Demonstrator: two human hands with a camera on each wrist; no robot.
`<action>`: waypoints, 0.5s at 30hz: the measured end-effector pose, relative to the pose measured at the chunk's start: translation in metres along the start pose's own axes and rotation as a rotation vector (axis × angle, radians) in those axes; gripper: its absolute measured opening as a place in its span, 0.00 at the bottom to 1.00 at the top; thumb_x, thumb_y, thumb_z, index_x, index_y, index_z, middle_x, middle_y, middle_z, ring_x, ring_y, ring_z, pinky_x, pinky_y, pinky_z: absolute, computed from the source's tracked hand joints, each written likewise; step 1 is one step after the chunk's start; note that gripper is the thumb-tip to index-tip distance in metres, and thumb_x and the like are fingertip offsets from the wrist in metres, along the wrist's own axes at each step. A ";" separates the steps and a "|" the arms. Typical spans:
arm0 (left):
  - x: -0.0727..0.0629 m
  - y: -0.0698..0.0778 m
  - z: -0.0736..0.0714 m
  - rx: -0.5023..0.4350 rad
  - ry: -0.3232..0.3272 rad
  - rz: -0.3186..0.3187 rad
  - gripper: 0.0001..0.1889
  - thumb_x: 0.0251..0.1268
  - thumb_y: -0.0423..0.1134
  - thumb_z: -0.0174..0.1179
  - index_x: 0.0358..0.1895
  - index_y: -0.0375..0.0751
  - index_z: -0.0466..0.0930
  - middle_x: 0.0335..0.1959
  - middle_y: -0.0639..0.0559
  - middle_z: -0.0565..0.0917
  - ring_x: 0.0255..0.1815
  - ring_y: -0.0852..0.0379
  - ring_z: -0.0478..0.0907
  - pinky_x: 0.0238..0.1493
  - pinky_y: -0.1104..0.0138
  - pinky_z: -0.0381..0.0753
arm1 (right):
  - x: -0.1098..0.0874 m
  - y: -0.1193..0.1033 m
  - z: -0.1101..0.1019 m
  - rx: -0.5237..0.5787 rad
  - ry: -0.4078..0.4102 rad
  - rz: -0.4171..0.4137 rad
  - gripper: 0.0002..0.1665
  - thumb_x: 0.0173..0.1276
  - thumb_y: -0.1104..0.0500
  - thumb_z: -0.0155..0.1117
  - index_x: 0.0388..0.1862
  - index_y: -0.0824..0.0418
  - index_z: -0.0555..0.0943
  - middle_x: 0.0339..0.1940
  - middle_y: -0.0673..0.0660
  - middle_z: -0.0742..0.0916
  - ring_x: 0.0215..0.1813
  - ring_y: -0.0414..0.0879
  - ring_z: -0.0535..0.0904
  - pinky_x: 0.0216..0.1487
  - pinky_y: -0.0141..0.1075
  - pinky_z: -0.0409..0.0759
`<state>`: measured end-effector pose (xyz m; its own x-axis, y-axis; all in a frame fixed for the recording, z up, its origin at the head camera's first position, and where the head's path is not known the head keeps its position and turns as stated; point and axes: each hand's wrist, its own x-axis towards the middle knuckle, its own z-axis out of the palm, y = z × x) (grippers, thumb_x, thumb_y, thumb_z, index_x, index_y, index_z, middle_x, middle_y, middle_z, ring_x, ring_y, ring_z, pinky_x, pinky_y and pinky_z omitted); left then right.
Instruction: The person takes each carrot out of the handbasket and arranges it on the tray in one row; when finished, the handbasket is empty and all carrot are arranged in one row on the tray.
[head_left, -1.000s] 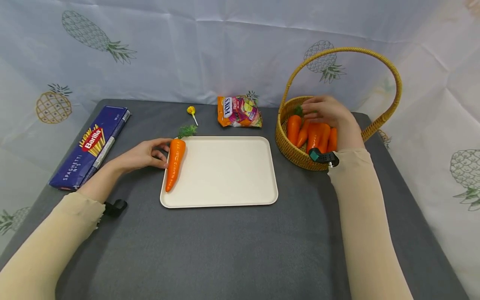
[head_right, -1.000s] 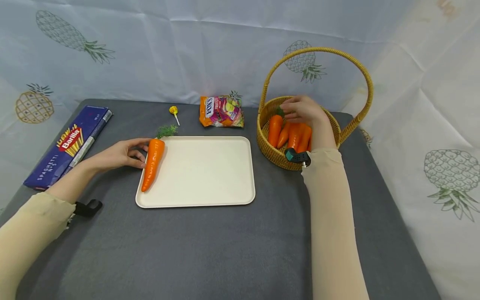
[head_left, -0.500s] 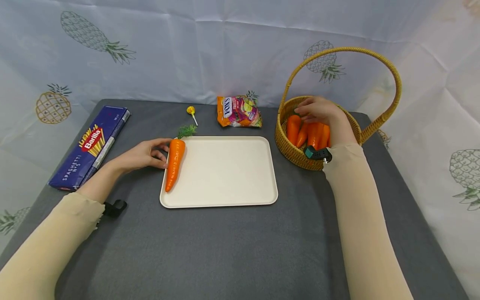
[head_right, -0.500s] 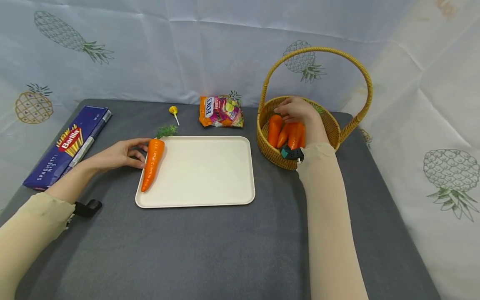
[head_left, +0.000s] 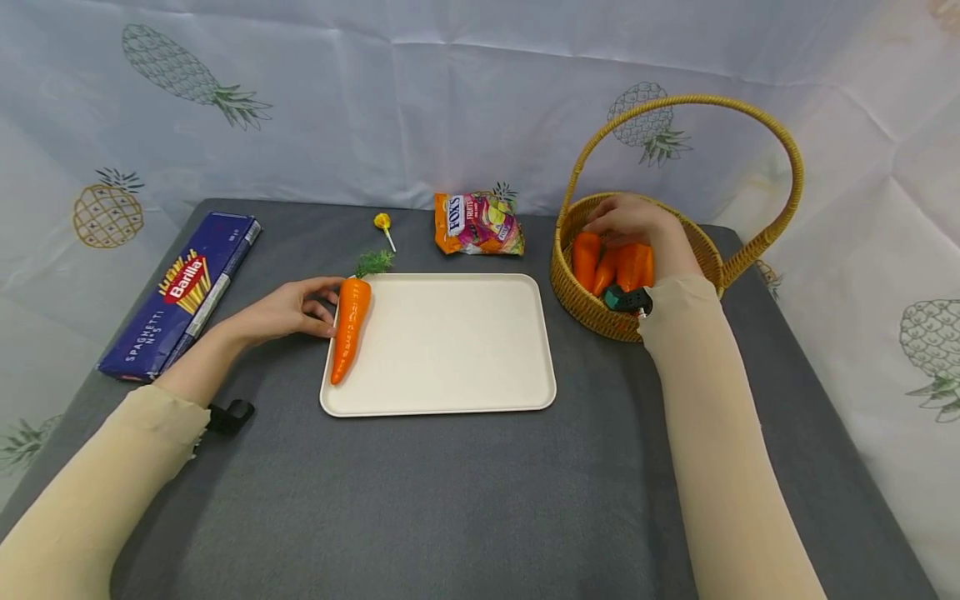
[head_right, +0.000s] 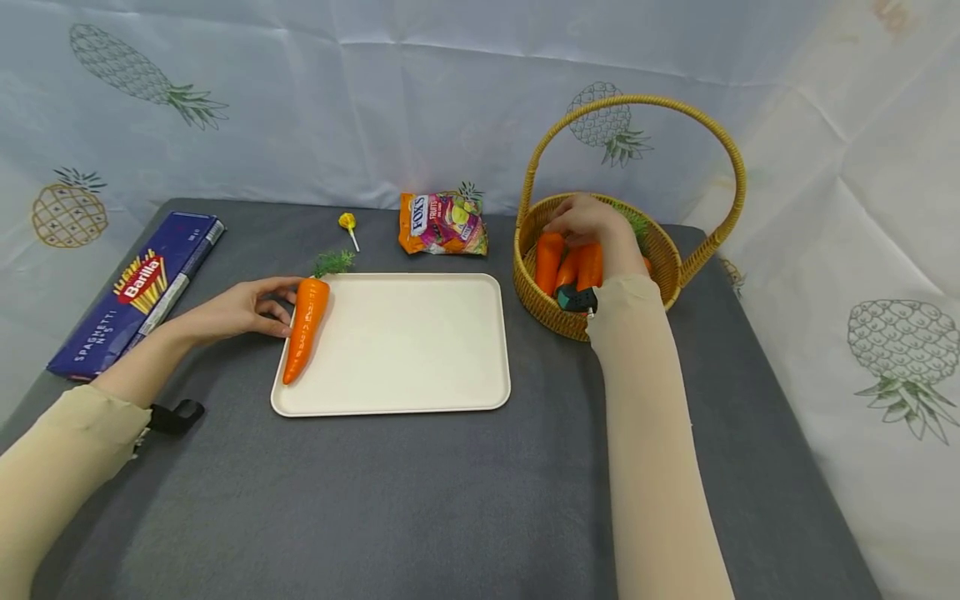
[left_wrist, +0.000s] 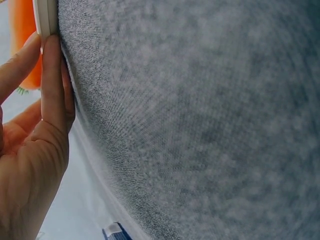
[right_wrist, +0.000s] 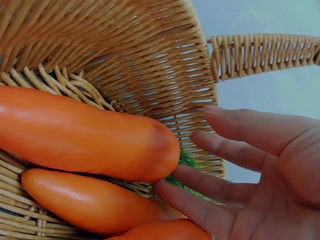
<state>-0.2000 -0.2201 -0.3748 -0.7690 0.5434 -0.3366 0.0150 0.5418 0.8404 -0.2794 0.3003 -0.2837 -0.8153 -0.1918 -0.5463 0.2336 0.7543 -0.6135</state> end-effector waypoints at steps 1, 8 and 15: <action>0.000 0.000 0.000 -0.001 0.000 -0.002 0.45 0.63 0.32 0.65 0.79 0.35 0.47 0.62 0.36 0.67 0.40 0.67 0.79 0.42 0.73 0.81 | 0.002 0.001 0.000 -0.013 -0.004 -0.002 0.36 0.77 0.53 0.52 0.77 0.68 0.56 0.77 0.66 0.61 0.75 0.64 0.64 0.75 0.52 0.66; 0.000 -0.002 0.002 -0.004 -0.002 -0.002 0.45 0.64 0.31 0.64 0.79 0.35 0.46 0.63 0.35 0.66 0.40 0.66 0.80 0.42 0.72 0.81 | 0.006 0.005 0.005 -0.107 -0.021 -0.022 0.33 0.76 0.54 0.54 0.73 0.67 0.61 0.75 0.65 0.63 0.70 0.59 0.68 0.72 0.52 0.68; -0.001 -0.002 0.001 0.009 0.004 -0.005 0.45 0.64 0.32 0.64 0.79 0.36 0.46 0.64 0.35 0.66 0.40 0.66 0.79 0.42 0.73 0.81 | 0.005 0.004 0.006 -0.134 -0.058 -0.036 0.33 0.77 0.55 0.53 0.76 0.65 0.59 0.78 0.66 0.60 0.75 0.62 0.64 0.75 0.54 0.65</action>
<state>-0.1991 -0.2209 -0.3764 -0.7715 0.5382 -0.3392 0.0170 0.5504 0.8347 -0.2790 0.2986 -0.2922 -0.7888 -0.2538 -0.5598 0.1288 0.8223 -0.5542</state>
